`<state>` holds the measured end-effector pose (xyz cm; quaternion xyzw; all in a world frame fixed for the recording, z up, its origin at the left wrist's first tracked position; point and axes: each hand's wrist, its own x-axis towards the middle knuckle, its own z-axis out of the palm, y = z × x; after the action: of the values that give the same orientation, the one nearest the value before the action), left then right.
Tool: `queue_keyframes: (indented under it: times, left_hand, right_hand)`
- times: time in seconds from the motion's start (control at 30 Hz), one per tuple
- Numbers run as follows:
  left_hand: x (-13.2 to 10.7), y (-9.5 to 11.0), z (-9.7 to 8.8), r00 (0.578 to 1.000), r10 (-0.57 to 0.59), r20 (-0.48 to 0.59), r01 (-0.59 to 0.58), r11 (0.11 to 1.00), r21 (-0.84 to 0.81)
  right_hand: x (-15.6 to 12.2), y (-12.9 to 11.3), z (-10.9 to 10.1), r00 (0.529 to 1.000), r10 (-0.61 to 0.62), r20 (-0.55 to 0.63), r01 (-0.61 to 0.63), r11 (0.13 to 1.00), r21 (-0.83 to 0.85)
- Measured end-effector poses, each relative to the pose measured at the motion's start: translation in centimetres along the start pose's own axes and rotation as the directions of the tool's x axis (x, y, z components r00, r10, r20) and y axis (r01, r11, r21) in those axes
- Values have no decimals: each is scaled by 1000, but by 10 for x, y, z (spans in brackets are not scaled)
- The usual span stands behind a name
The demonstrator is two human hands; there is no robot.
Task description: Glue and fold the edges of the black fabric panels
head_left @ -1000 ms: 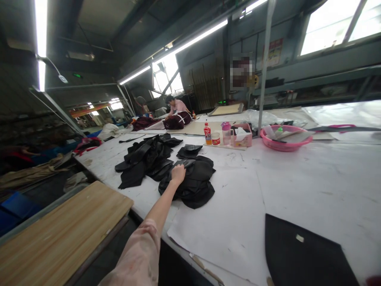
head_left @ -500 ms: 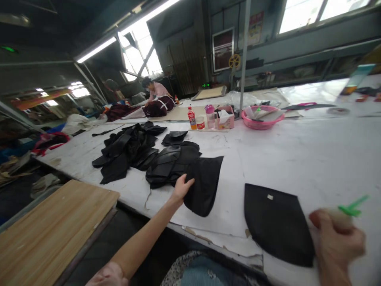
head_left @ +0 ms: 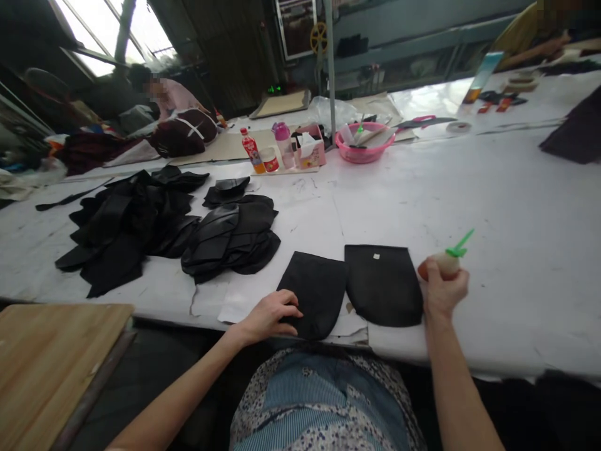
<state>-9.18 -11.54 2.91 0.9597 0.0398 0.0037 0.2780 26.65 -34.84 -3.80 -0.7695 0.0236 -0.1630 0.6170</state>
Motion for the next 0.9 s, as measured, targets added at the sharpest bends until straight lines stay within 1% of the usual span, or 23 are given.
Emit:
queue_keyframes:
  times: [0.1, 0.2, 0.27, 0.33, 0.37, 0.43, 0.5, 0.57, 0.7, 0.83, 0.9]
  left_hand:
    - [-15, -14, 0, 1000, 17, 9, -16, 991, -132]
    - [-28, -23, -3, 999, -14, -34, 8, 988, -156]
    - [-30, -21, -4, 999, -28, -46, 20, 986, -165]
    - [-27, -12, -5, 998, -43, -52, 35, 990, -139]
    - [-24, -7, -5, 997, -52, -49, 47, 994, -95]
    - [-17, 6, -3, 996, -75, -51, 78, 996, 51]
    - [-11, 17, 0, 995, -87, -50, 96, 971, 220]
    - [-6, 23, 5, 996, -84, -42, 93, 935, 342]
    - [-2, 27, 13, 998, -57, -36, 67, 875, 479]
    - [5, 26, 21, 999, -4, -36, 24, 814, 581]
    - [10, 24, 22, 1000, -1, -21, 14, 787, 617]
  right_hand:
    - [0, 1, 0, 1000, -8, 6, 8, 1000, 17]
    - [0, 5, 2, 1000, -20, 13, 20, 1000, 19]
    - [0, 7, 3, 999, -25, 22, 25, 1000, 5]
    - [0, 8, 3, 999, -28, 30, 28, 999, -18]
    - [0, 8, 3, 999, -29, 31, 30, 999, -27]
    - [0, 7, 3, 999, -32, 29, 34, 999, -39]
    - [0, 6, 2, 999, -31, 28, 32, 999, -34]
    - [-1, 4, 2, 999, -32, 31, 32, 999, -13]
    - [-2, 3, 2, 998, -38, 42, 38, 999, 14]
    - [-3, 2, 2, 999, -47, 14, 47, 999, 24]
    - [-3, 1, 2, 999, -45, 6, 45, 999, 20]
